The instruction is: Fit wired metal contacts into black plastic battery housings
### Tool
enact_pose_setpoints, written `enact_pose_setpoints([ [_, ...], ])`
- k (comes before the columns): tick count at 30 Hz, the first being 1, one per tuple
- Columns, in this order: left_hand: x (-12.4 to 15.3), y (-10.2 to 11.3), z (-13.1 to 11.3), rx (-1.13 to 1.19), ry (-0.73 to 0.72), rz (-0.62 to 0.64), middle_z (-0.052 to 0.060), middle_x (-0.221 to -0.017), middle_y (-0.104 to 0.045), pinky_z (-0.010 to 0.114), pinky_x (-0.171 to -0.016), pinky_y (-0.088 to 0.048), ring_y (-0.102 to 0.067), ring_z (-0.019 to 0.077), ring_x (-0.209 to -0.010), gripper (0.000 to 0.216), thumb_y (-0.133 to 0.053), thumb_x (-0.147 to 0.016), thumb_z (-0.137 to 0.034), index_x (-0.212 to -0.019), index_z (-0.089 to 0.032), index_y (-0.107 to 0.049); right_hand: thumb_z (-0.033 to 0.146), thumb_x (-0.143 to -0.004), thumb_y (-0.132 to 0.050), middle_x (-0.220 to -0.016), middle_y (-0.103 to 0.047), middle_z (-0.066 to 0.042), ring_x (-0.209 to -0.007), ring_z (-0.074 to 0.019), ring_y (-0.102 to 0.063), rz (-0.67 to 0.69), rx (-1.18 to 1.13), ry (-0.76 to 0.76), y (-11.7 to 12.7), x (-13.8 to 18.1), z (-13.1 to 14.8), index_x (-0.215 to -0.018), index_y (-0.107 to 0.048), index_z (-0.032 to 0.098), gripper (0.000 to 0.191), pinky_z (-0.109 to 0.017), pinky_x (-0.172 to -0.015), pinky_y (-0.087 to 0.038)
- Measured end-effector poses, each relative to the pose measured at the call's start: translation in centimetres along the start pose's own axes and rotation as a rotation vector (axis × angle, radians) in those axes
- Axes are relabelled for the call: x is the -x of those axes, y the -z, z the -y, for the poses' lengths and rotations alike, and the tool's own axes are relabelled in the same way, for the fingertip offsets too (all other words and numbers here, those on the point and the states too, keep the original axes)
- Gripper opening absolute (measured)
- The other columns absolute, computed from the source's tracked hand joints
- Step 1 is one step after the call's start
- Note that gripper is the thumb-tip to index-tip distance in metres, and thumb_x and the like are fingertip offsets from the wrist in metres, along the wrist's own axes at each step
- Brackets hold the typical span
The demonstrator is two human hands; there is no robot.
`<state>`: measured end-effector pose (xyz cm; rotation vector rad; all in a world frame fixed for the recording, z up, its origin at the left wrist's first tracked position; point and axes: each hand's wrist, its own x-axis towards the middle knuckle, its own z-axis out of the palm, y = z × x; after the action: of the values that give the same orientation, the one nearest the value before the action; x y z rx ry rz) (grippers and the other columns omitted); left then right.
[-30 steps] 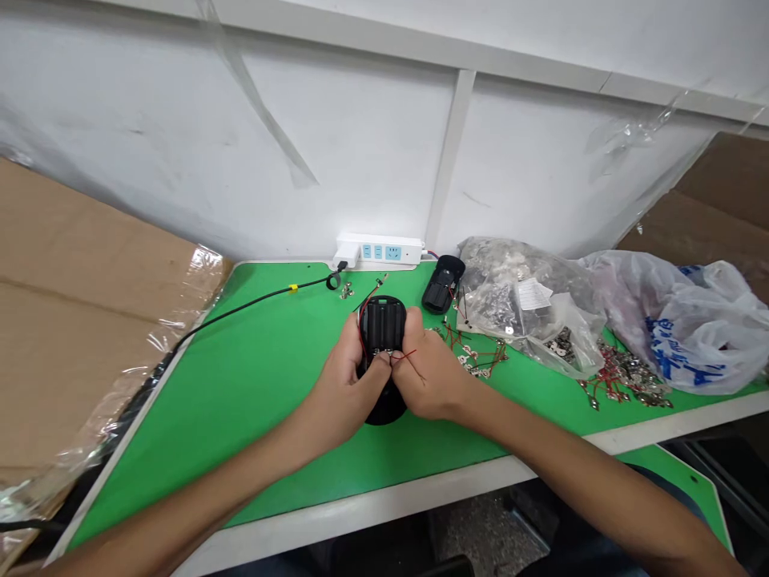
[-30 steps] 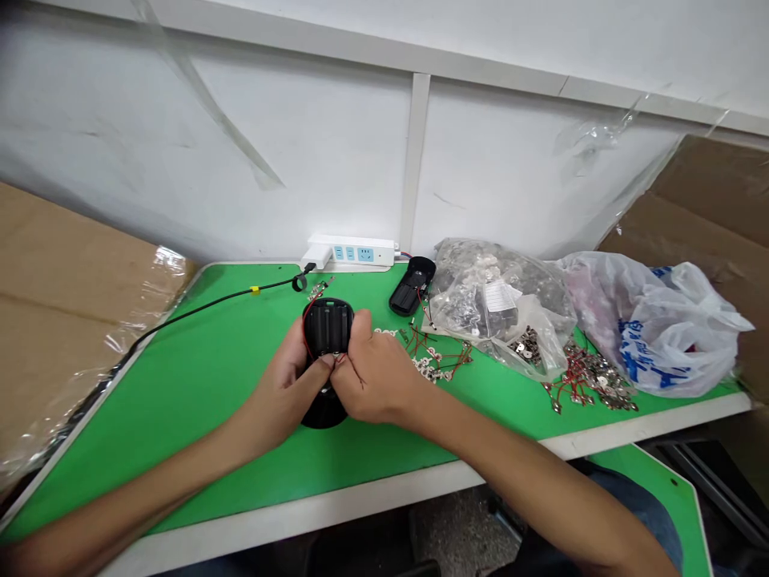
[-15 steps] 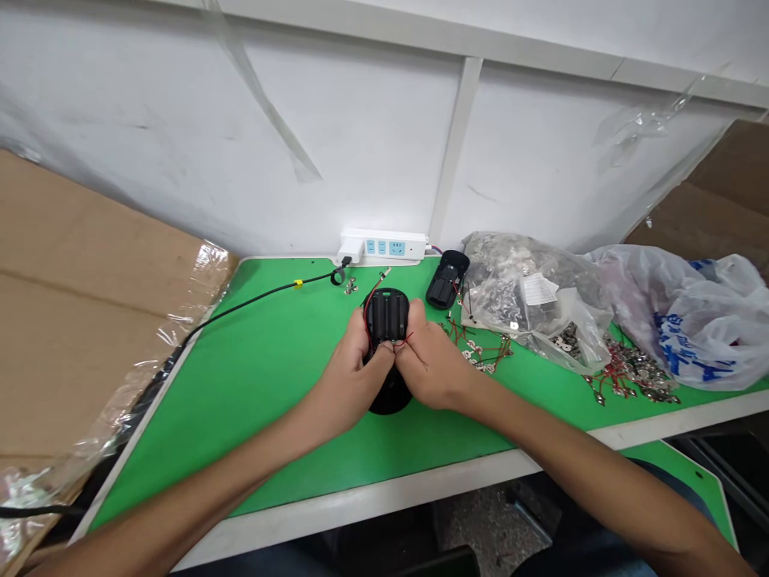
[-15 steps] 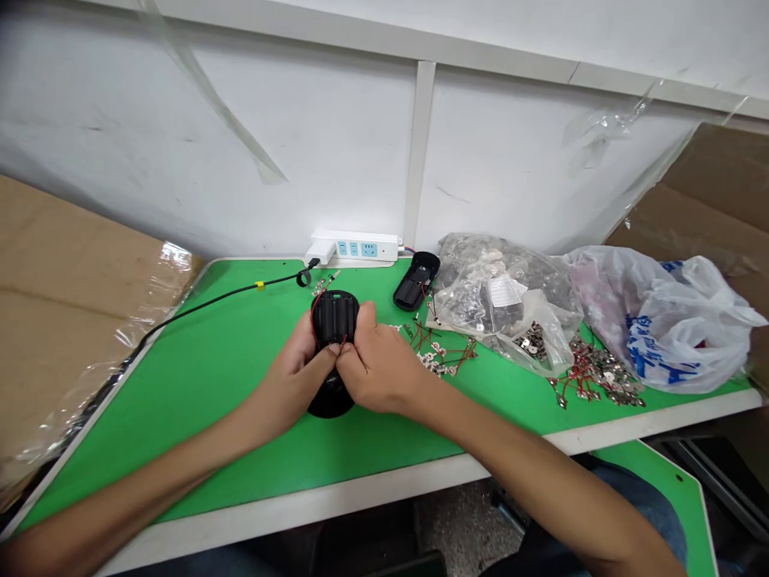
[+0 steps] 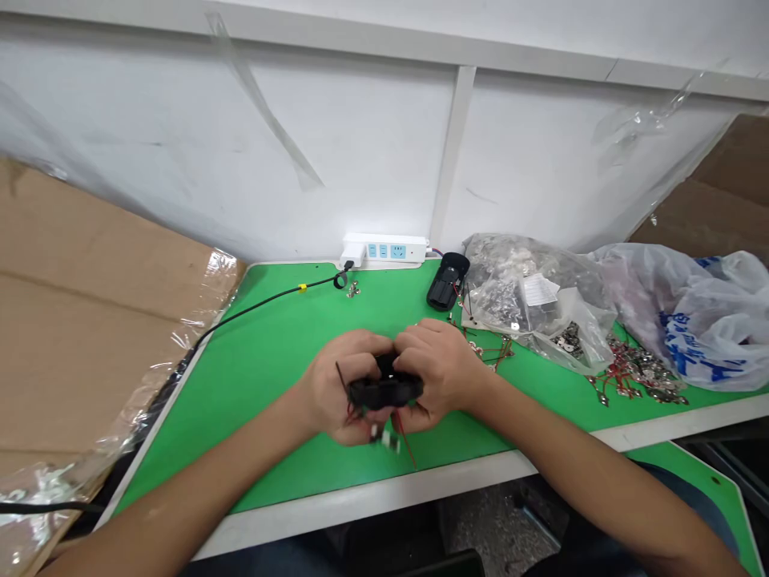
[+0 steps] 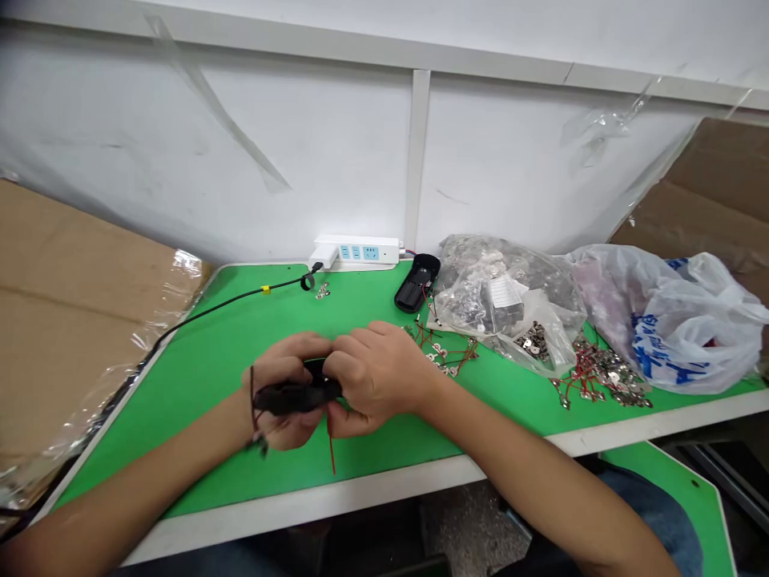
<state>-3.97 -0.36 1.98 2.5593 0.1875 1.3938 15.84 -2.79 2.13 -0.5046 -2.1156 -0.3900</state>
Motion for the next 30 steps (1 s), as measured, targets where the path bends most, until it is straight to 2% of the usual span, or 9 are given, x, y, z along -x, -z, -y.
enact_pose_setpoints([
  [2,-0.4,0.7,0.0,-0.051,-0.094,0.033,0.006,-0.09,-0.071,0.036,-0.066,-0.057,-0.066,0.02,-0.073,0.024,-0.066,-0.088,-0.043,-0.093,-0.026,-0.049,0.029,-0.091,-0.049,-0.066,-0.051,0.003,-0.056,-0.017,-0.044,-0.023,0.048,0.052,0.1,-0.2,0.1,-0.089,-0.042,0.025,0.008,-0.034,-0.056,-0.028],
  [5,-0.8,1.6,0.1,-0.116,-0.166,0.124,0.008,-0.095,-0.075,0.037,-0.071,-0.059,-0.073,0.0223,-0.082,0.03,-0.07,-0.09,-0.05,-0.098,-0.027,-0.053,0.014,-0.089,-0.05,-0.066,-0.05,0.004,-0.057,-0.0159,-0.042,-0.041,0.068,0.04,0.2,-0.3,0.2,-0.086,-0.042,0.025,0.015,-0.032,-0.058,-0.028],
  [13,-0.3,1.0,0.5,-0.076,-0.151,0.04,0.009,-0.1,-0.074,0.037,-0.072,-0.058,-0.072,0.0221,-0.085,0.042,-0.067,-0.09,-0.054,-0.118,-0.024,-0.055,0.014,-0.09,-0.049,-0.07,-0.053,0.003,-0.059,-0.016,-0.043,0.029,0.036,-0.043,-0.1,0.3,0.0,-0.087,-0.047,0.024,0.011,-0.031,-0.06,-0.029],
  [18,0.8,0.4,0.4,0.031,0.145,-0.008,0.008,-0.114,-0.073,0.043,-0.085,-0.058,-0.073,0.0247,-0.093,0.052,-0.075,-0.085,-0.048,-0.127,-0.028,-0.053,0.027,-0.091,-0.053,-0.074,-0.059,0.0,-0.063,-0.0175,-0.049,0.177,-0.074,-0.27,0.1,0.4,0.3,-0.09,-0.051,0.024,0.004,-0.031,-0.06,-0.031],
  [20,0.8,0.3,0.3,0.092,0.246,-0.034,0.009,-0.117,-0.071,0.043,-0.086,-0.059,-0.072,0.0261,-0.096,0.056,-0.076,-0.085,-0.05,-0.13,-0.027,-0.053,0.025,-0.092,-0.051,-0.076,-0.06,-0.002,-0.064,-0.0179,-0.051,0.235,-0.115,-0.404,0.3,0.2,0.2,-0.09,-0.052,0.023,0.003,-0.031,-0.06,-0.032],
  [23,-0.1,0.2,-0.1,0.096,0.411,-0.012,0.009,-0.123,-0.067,0.041,-0.09,-0.059,-0.07,0.0262,-0.106,0.05,-0.074,-0.091,-0.037,-0.135,-0.027,-0.052,0.022,-0.093,-0.049,-0.078,-0.063,-0.004,-0.065,-0.0195,-0.052,0.323,-0.068,-0.547,0.6,-0.2,-0.4,-0.093,-0.055,0.021,0.006,-0.031,-0.06,-0.033],
  [25,-0.9,0.2,-0.5,0.105,0.558,0.038,0.006,-0.125,-0.066,0.04,-0.096,-0.058,-0.069,0.0251,-0.112,0.04,-0.069,-0.097,-0.028,-0.134,-0.028,-0.055,0.022,-0.094,-0.049,-0.08,-0.065,-0.006,-0.068,-0.0218,-0.055,0.346,-0.006,-0.557,0.7,-0.2,-1.1,-0.096,-0.058,0.02,0.009,-0.032,-0.061,-0.034],
  [27,-1.6,0.2,-0.8,0.188,0.67,0.069,0.005,-0.124,-0.067,0.038,-0.096,-0.058,-0.069,0.0242,-0.112,0.034,-0.067,-0.1,-0.03,-0.133,-0.029,-0.06,0.023,-0.095,-0.049,-0.082,-0.066,-0.008,-0.072,-0.0243,-0.057,0.329,0.043,-0.517,0.7,0.0,-1.8,-0.097,-0.059,0.018,0.012,-0.033,-0.064,-0.036],
  [30,-2.1,0.1,-1.0,0.286,0.734,0.051,0.005,-0.123,-0.07,0.035,-0.094,-0.06,-0.071,0.0241,-0.11,0.036,-0.07,-0.099,-0.034,-0.134,-0.027,-0.064,0.024,-0.095,-0.048,-0.083,-0.067,-0.01,-0.074,-0.0258,-0.057,0.278,0.099,-0.452,0.6,0.4,-2.3,-0.097,-0.06,0.018,0.013,-0.035,-0.066,-0.038],
])
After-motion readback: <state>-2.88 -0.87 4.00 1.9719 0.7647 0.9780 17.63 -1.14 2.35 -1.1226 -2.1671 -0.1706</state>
